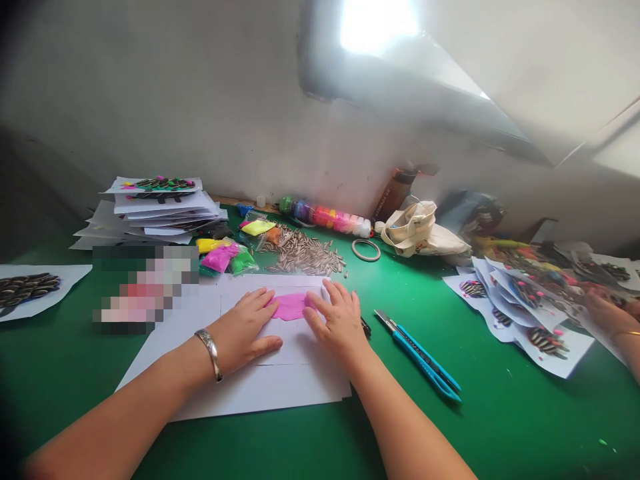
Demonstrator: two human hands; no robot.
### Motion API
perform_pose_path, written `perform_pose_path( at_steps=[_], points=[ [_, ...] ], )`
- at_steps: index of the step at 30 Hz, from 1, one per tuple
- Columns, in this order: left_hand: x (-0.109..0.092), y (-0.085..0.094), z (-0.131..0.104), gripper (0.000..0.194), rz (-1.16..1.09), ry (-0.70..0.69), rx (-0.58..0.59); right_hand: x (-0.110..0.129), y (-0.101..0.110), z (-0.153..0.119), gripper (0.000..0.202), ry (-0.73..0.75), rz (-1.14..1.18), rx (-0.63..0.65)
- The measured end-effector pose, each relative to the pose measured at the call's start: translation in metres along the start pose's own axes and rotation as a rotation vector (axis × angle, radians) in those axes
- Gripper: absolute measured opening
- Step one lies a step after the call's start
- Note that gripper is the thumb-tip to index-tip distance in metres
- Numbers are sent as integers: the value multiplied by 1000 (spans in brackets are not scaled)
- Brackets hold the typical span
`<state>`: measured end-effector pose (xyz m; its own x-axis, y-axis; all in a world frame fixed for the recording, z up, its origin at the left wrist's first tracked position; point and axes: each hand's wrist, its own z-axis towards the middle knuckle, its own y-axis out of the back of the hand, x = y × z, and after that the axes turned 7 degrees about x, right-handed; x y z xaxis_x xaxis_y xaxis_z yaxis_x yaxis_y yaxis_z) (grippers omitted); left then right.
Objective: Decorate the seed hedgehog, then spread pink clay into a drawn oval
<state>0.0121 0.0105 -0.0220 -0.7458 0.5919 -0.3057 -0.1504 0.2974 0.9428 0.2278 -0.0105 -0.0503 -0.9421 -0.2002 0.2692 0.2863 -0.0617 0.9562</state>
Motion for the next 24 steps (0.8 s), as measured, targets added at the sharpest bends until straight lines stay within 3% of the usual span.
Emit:
perform_pose_path(
  at_steps=[9,18,24],
  points=[
    [1,-2,1,58,-2,8,3,8,9,-8,34,53,-226,-27],
    [0,0,-1,52,-53,8,-26,6,7,-9,41,50,-204,-49],
    [0,-1,-1,52,-26,2,-18,14,7,-4,37,92,-214,10]
  ],
)
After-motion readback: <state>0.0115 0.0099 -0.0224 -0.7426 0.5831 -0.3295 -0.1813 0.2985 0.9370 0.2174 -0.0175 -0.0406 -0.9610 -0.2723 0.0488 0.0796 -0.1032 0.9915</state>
